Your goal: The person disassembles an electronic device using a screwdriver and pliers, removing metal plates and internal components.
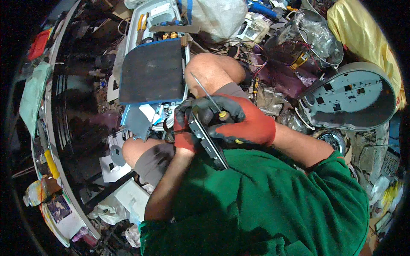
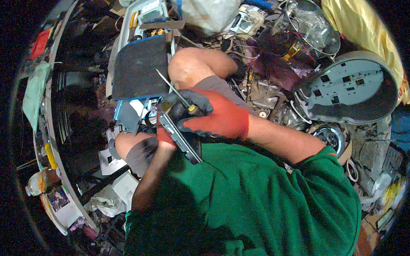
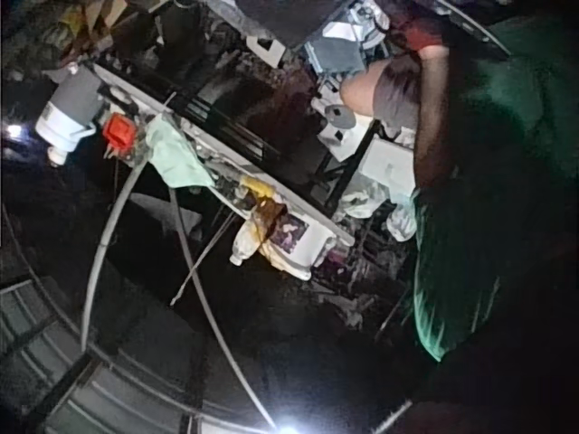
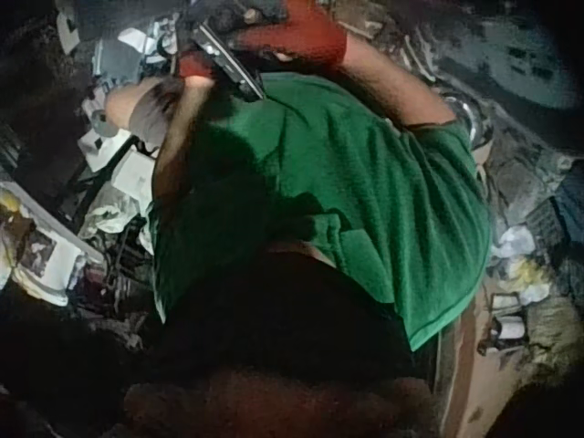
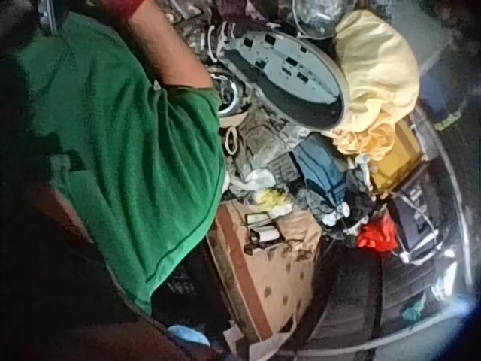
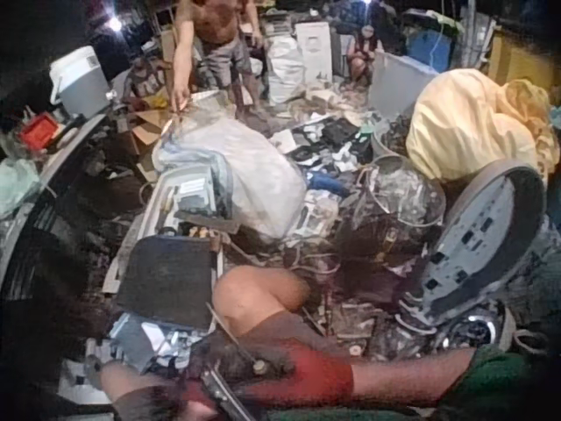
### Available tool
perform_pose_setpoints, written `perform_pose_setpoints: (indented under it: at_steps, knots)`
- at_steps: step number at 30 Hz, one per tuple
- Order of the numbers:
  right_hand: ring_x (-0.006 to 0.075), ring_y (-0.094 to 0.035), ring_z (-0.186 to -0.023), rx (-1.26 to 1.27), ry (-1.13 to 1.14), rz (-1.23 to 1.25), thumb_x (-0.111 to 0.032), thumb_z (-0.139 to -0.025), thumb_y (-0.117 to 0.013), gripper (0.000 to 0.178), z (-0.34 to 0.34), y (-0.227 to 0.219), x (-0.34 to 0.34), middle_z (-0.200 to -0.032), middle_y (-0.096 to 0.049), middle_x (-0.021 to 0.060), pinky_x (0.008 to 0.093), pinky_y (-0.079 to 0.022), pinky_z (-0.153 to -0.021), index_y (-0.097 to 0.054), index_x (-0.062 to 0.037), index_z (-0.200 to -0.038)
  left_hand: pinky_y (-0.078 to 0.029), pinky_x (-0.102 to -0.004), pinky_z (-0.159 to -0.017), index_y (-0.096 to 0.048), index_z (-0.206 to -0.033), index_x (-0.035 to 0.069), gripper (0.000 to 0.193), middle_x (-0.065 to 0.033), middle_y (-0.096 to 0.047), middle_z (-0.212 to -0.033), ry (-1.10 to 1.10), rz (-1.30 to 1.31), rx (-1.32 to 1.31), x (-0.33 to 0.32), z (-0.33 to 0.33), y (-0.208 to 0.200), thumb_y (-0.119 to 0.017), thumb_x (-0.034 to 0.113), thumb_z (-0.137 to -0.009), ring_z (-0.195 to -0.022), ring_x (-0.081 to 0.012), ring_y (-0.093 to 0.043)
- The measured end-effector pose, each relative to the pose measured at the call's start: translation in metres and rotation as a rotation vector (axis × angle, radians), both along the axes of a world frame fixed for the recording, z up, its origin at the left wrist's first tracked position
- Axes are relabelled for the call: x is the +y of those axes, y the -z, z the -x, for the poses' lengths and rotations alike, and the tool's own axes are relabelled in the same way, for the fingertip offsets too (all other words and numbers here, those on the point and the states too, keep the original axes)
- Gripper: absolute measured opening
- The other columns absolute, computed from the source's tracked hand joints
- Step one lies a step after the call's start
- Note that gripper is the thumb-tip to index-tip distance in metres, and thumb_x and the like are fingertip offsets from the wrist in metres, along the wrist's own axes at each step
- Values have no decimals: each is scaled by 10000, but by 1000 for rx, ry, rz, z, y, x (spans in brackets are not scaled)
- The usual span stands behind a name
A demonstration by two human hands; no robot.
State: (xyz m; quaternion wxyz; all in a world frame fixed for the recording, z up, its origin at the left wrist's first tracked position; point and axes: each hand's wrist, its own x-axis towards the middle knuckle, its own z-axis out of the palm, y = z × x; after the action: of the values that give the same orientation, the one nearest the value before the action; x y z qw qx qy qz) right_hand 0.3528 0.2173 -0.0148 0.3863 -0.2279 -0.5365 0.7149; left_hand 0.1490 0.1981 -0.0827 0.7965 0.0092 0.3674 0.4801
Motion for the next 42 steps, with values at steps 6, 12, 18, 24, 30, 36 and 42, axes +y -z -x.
perform_pose_setpoints:
  at_steps: [6, 12, 18, 24, 30, 36, 42]
  knots:
    - [139, -562, -1101, -143, -8, -296, -127, -864, -747, 620, 48, 1, 20, -1242, -619, 75, 331, -462, -964, -482, -25, -1415, -536, -399, -941, -572, -1194, 97, 385, -104, -641, -1129, 85, -200, 1, -21, 15, -19, -545, 415, -978, -1049, -272, -639]
    - [60, -551, -719, -143, -5, -180, -97, -885, -683, 383, 84, 0, 40, -852, -632, -5, 251, -466, -635, -609, -72, -1260, -530, -404, -950, -570, -1203, 97, 388, -105, -636, -1144, -24, -355, 150, -36, 31, -40, -539, 413, -981, -1061, -274, -634]
    - [87, -570, -769, -192, -145, -86, -108, -866, -700, 377, 91, -30, 47, -893, -649, 16, 270, -484, -677, -622, -70, -1233, -524, -408, -959, -568, -1212, 96, 390, -107, -631, -1159, -154, -441, 287, -45, 43, -52, -532, 411, -984, -1072, -275, -629]
    - [139, -609, -823, -221, 232, -528, -131, -841, -735, 420, 98, -17, 41, -930, -673, 66, 321, -512, -724, -602, -37, -1228, -517, -413, -968, -566, -1221, 95, 393, -108, -625, -1174, -177, -463, 330, -51, 45, -58, -525, 409, -987, -1084, -277, -623]
    - [148, -618, -804, -275, -120, -248, -132, -839, -733, 350, 97, -23, 48, -892, -676, 76, 338, -513, -728, -613, -17, -1147, -511, -418, -976, -564, -1230, 95, 396, -109, -620, -1189, -174, -457, 350, -55, 44, -57, -518, 407, -990, -1095, -278, -618]
    - [337, -672, -1004, -375, -120, -243, -252, -798, -714, 411, 104, -26, 56, -1024, -703, 205, 426, -504, -891, -647, -19, -1130, -505, -423, -985, -562, -1238, 94, 399, -111, -615, -1204, -161, -417, 301, -47, 41, -46, -512, 405, -993, -1107, -280, -613]
    - [125, -599, -697, -334, -132, -206, -145, -839, -707, 220, 117, -22, 61, -814, -661, 65, 318, -488, -632, -641, -26, -1012, -499, -428, -994, -560, -1247, 94, 402, -112, -610, -1220, -134, -413, 254, -37, 41, -37, -505, 403, -996, -1119, -281, -607]
